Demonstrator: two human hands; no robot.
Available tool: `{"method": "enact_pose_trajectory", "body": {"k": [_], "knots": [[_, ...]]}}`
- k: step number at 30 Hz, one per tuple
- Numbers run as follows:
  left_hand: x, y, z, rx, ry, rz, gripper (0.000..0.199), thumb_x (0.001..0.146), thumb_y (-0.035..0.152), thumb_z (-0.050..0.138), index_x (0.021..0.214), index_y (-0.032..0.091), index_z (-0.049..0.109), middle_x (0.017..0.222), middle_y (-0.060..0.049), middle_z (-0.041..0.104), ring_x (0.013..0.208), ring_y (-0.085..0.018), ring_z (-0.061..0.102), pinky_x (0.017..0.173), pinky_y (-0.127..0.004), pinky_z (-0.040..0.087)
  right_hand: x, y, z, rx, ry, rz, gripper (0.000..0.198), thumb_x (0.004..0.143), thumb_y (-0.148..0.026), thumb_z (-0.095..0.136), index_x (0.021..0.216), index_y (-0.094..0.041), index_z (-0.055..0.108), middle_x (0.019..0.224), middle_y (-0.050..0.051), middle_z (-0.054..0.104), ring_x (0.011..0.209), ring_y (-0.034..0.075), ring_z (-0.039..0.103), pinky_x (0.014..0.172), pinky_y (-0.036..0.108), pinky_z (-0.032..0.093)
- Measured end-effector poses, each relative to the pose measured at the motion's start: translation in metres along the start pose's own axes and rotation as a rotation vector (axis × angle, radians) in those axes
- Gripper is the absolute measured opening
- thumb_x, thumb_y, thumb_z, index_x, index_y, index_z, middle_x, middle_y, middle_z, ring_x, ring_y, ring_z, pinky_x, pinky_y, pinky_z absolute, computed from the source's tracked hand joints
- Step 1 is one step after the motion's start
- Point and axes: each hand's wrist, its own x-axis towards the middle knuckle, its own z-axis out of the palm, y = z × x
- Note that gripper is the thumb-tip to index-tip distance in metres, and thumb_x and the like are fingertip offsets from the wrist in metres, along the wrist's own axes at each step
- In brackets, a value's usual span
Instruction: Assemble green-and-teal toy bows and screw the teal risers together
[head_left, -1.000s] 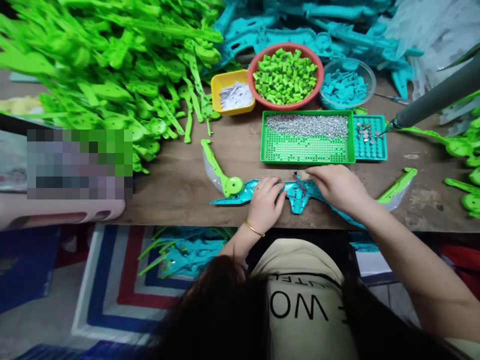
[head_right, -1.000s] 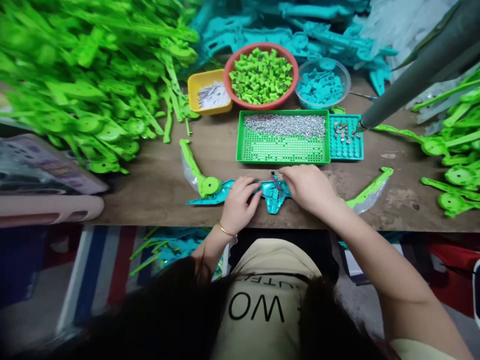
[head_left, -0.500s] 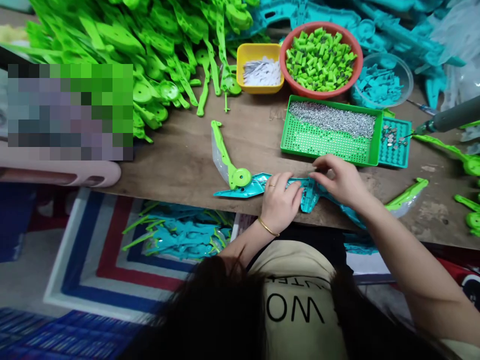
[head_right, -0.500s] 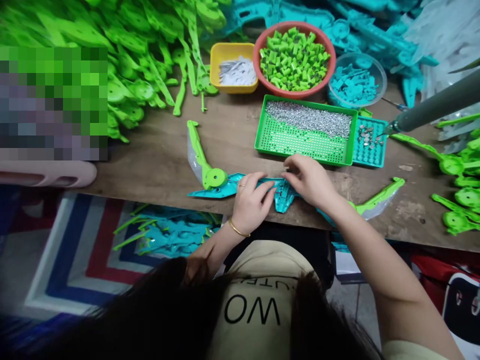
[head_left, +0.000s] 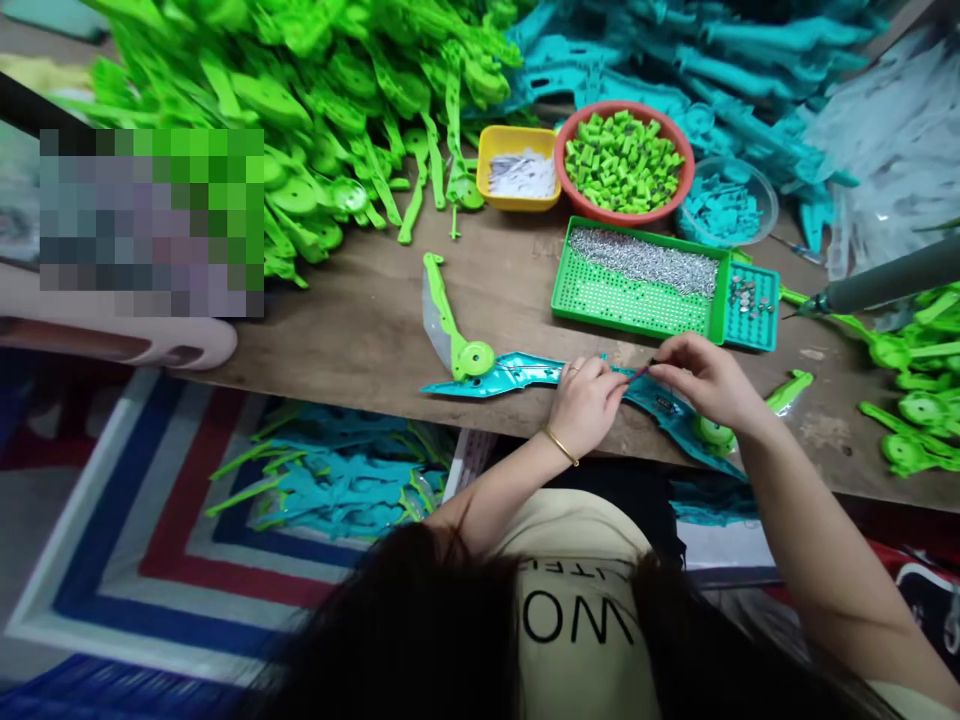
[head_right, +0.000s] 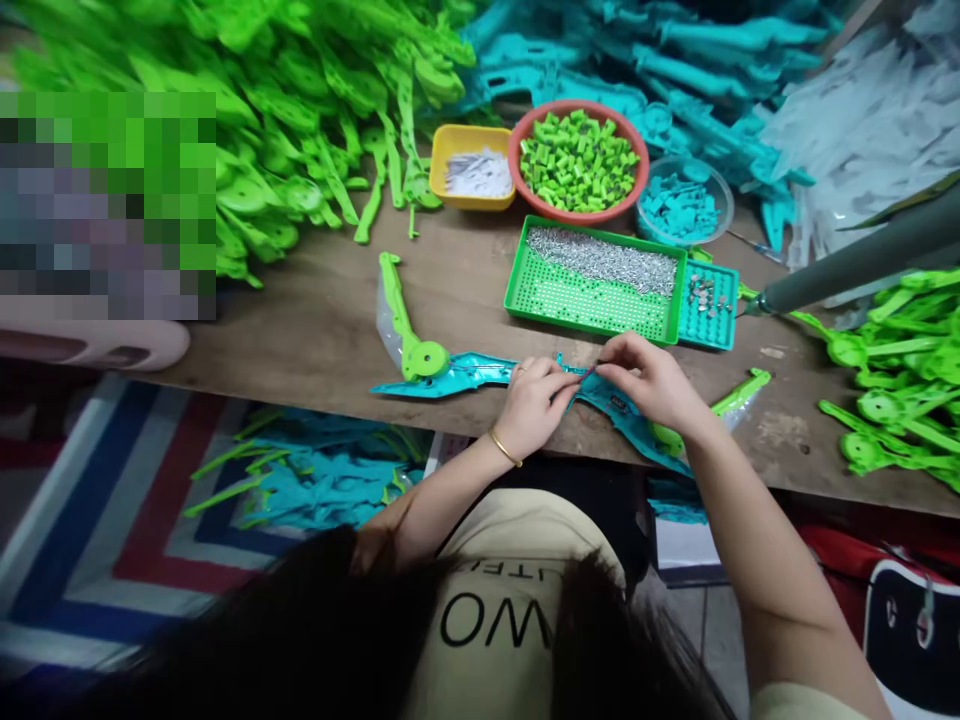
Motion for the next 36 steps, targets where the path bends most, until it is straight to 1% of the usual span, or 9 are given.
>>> {"method": "enact_pose_trajectory", "body": {"k": [4,8,10,13,18,21,24,32,36], "knots": [[0.003,-0.002,0.000,0.029,-0.038,0.014,0.019,0.095,0.029,0.055,0.100,0.026,0.073,0.091,-0.004,0.062,0.094,-0.020,0.053,0.081,-0.035,0.038,0.007,-0.001,0.001,0.129,-0.033,-0.026,0.016,0.080,-0.036,0.070,0.086,-0.022,0.064,0.082,0.000,0.064,0.076,0.013,0.059,0.071,0.028,0.048],[0.008,-0.003,-0.001,0.049,-0.088,0.029,0.021,0.096,0.030,0.053,0.105,0.027,0.073,0.090,-0.004,0.061,0.093,-0.020,0.052,0.079,-0.034,0.037,0.011,0.001,0.006,0.262,-0.049,0.010,0.018,0.079,-0.036,0.069,0.089,-0.022,0.064,0.079,-0.001,0.064,0.069,0.012,0.059,0.066,0.027,0.049],[0.009,-0.005,-0.002,0.046,-0.100,0.049,0.021,0.095,0.031,0.055,0.103,0.028,0.073,0.090,-0.003,0.060,0.093,-0.019,0.051,0.079,-0.034,0.036,0.013,0.002,0.009,0.259,-0.022,0.000,0.017,0.079,-0.036,0.068,0.087,-0.022,0.065,0.078,0.000,0.065,0.068,0.013,0.060,0.065,0.028,0.051],[0.008,-0.009,-0.002,0.057,-0.104,0.106,0.021,0.095,0.032,0.054,0.099,0.028,0.074,0.090,-0.004,0.059,0.093,-0.019,0.050,0.080,-0.033,0.036,0.014,0.002,0.013,0.109,0.033,-0.053,0.014,0.081,-0.034,0.064,0.085,-0.021,0.068,0.086,0.002,0.070,0.079,0.016,0.065,0.076,0.031,0.053],[0.007,-0.014,-0.001,0.108,-0.057,0.190,0.024,0.097,0.033,0.050,0.099,0.028,0.074,0.089,-0.004,0.057,0.091,-0.020,0.049,0.079,-0.033,0.036,0.009,0.003,0.013,-0.177,-0.046,-0.148,0.028,0.088,-0.024,0.052,0.111,-0.023,0.069,0.109,0.005,0.073,0.096,0.019,0.068,0.087,0.035,0.053],[0.008,-0.015,-0.003,0.157,-0.083,0.223,0.025,0.097,0.032,0.049,0.099,0.028,0.073,0.088,-0.005,0.057,0.089,-0.020,0.048,0.077,-0.033,0.035,0.007,0.007,0.015,-0.389,-0.020,-0.271,0.025,0.090,-0.027,0.055,0.109,-0.023,0.071,0.107,0.007,0.074,0.099,0.022,0.067,0.087,0.039,0.050],[0.008,-0.015,-0.007,0.219,-0.079,0.278,0.024,0.098,0.030,0.048,0.098,0.026,0.072,0.086,-0.005,0.058,0.087,-0.020,0.047,0.076,-0.033,0.034,0.003,0.014,0.022,-0.585,0.047,-0.356,0.024,0.093,-0.031,0.054,0.104,-0.021,0.072,0.098,0.008,0.074,0.092,0.024,0.065,0.081,0.041,0.047],[0.004,-0.019,-0.002,0.303,0.080,0.425,0.020,0.097,0.026,0.051,0.093,0.021,0.070,0.079,-0.003,0.061,0.081,-0.019,0.049,0.078,-0.034,0.034,-0.005,0.021,0.038,-0.616,0.090,-0.396,0.021,0.094,-0.027,0.051,0.101,-0.021,0.069,0.099,0.007,0.072,0.092,0.021,0.061,0.079,0.037,0.044],[0.003,-0.019,0.000,0.297,0.048,0.432,0.021,0.098,0.025,0.049,0.094,0.019,0.069,0.078,-0.004,0.061,0.081,-0.019,0.051,0.078,-0.034,0.034,-0.007,0.018,0.036,-0.727,0.059,-0.399,0.021,0.093,-0.027,0.051,0.101,-0.022,0.070,0.093,0.007,0.071,0.087,0.021,0.058,0.078,0.038,0.041]]}}
